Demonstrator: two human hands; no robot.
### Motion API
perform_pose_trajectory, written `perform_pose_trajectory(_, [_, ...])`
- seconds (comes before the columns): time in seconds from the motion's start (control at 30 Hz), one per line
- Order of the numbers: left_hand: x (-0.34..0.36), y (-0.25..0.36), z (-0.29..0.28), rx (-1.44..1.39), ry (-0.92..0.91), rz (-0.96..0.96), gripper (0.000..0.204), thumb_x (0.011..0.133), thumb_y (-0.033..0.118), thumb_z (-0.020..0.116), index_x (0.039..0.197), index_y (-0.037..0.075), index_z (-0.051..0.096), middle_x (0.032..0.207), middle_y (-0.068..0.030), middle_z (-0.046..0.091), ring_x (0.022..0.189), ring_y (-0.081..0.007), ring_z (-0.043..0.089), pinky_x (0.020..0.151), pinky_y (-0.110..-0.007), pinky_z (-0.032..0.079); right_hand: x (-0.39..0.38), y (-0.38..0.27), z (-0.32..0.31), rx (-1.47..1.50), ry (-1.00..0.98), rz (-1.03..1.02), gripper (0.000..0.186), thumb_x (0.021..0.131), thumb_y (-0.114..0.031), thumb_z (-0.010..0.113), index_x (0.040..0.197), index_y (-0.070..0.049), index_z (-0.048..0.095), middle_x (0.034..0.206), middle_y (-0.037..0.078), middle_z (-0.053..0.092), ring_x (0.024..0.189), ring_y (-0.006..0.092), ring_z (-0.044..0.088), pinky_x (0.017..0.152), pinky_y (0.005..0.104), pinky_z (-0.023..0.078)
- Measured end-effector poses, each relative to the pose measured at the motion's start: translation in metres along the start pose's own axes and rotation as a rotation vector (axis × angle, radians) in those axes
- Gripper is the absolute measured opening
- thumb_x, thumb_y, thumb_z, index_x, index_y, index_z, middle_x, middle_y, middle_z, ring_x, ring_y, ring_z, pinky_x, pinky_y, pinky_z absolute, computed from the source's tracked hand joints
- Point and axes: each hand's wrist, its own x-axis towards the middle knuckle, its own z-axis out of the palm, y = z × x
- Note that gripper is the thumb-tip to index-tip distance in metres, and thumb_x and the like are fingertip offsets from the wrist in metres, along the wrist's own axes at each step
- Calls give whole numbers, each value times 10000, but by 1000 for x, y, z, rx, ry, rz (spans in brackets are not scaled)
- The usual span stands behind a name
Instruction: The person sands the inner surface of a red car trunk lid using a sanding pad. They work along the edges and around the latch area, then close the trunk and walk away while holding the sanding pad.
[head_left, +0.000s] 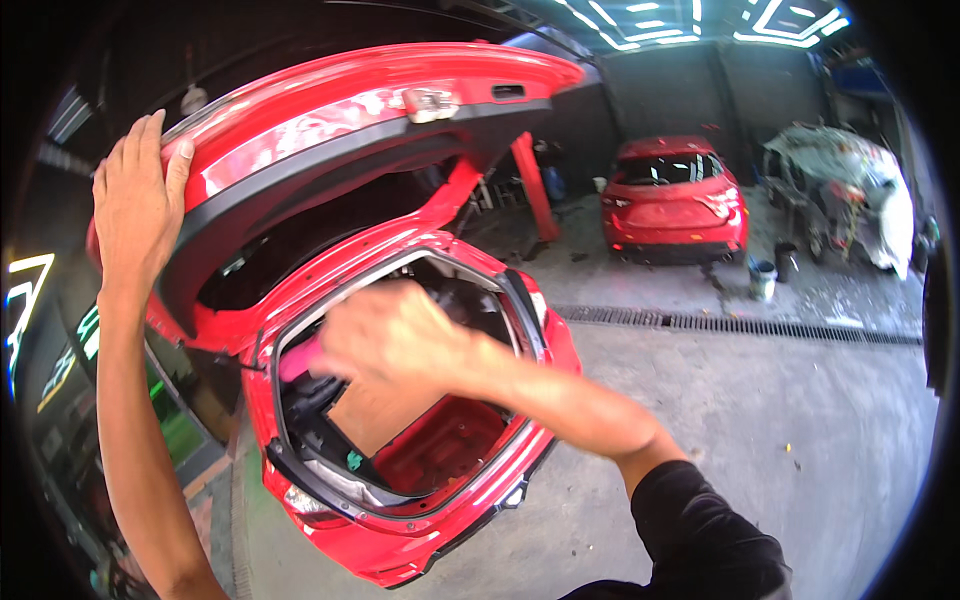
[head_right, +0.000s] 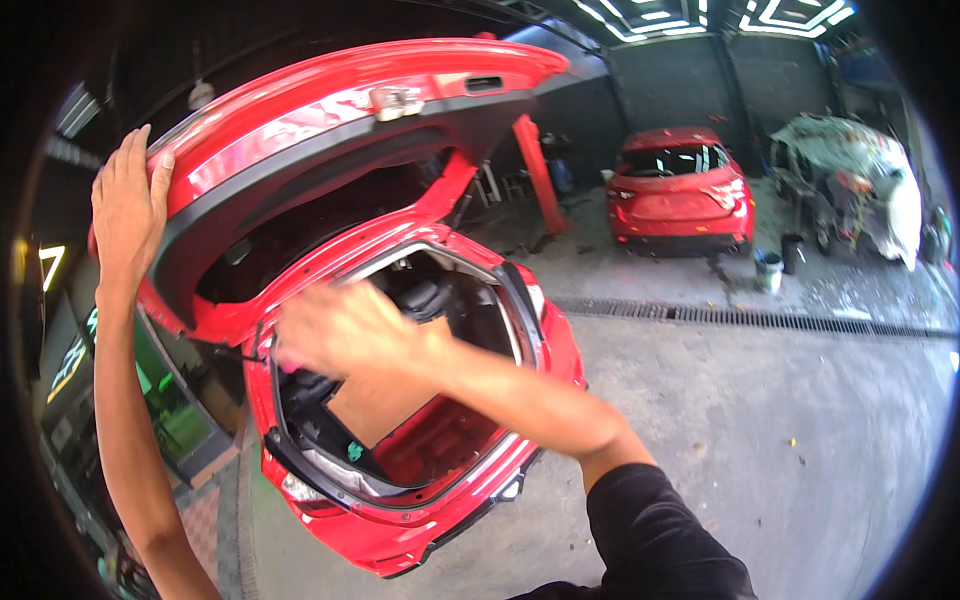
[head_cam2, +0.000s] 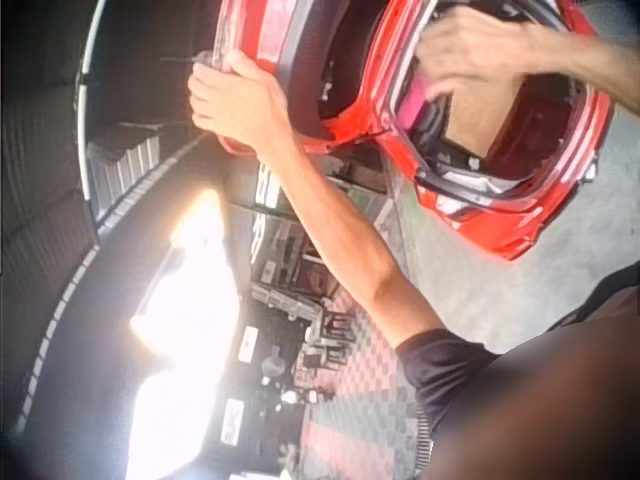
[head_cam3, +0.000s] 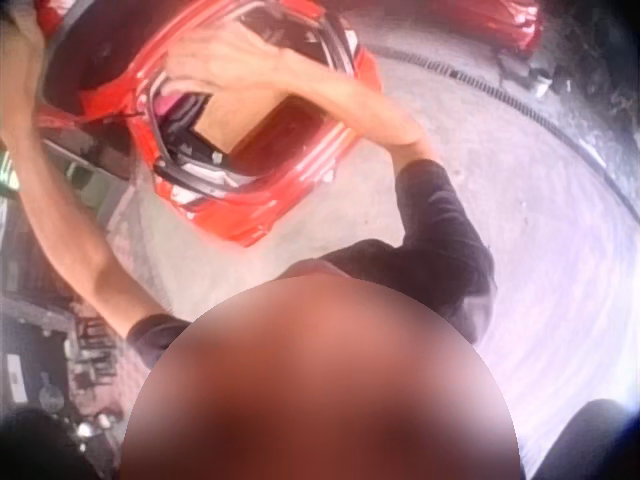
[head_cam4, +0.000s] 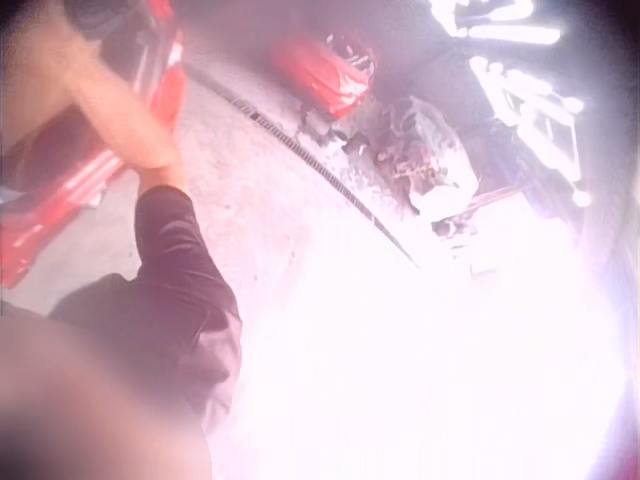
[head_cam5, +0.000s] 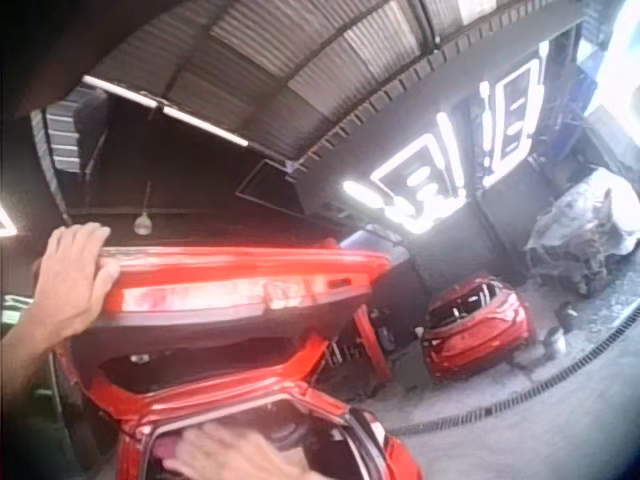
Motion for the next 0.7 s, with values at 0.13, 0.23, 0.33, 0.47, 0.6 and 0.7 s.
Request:
perform_pose_trajectory(0.13, [48,92,15,-11,23,89,672,1124,494,566,1658,97,476,1644,-133,546,1537,-320,475,1306,-566,307,-141,-71,-50,105,-205,386,357,982,-382,831,859,-119,622,825,53,610,707,251,641,504,406,508])
perform_pose_trajectory(0.23, [52,146,36,-54,81,178,700,1117,508,572,1688,124,444,1676,-125,509,1558,-300,445,1319,-564,284,-298,-138,-96,104,-633,860,374,1013,-440,792,909,-101,674,872,87,698,770,307,725,575,443,563])
perform_pose_trajectory(0.33, [70,186,48,-20,85,190,683,1135,477,547,1723,160,405,1726,-68,461,1579,-280,418,1331,-558,266,-479,-222,-196,-4,-1175,1322,496,1058,-577,649,1030,-92,748,1018,160,769,981,404,763,823,545,608])
perform_pose_trajectory(0.47, [94,230,64,-28,128,234,675,1145,472,528,1729,160,400,1737,-19,458,1581,-271,417,1334,-518,273,-568,-344,-370,-238,-1442,1951,518,976,-603,700,1038,-105,829,1074,164,819,1048,399,780,867,529,628])
perform_pose_trajectory(0.6, [138,274,59,13,141,280,681,1149,490,511,1735,164,394,1748,-33,453,1579,-287,424,1336,-505,274,-620,-459,-479,-841,-974,2345,495,969,-415,757,721,13,754,703,168,760,662,283,753,660,432,578])
perform_pose_trajectory(0.7, [99,309,123,-12,-1,297,687,1146,492,516,1735,159,397,1736,-46,475,1546,-328,462,1313,-511,305,-665,-529,-606,-792,-1359,2437,818,989,-782,627,1104,2,833,898,179,839,937,378,814,1014,671,571])
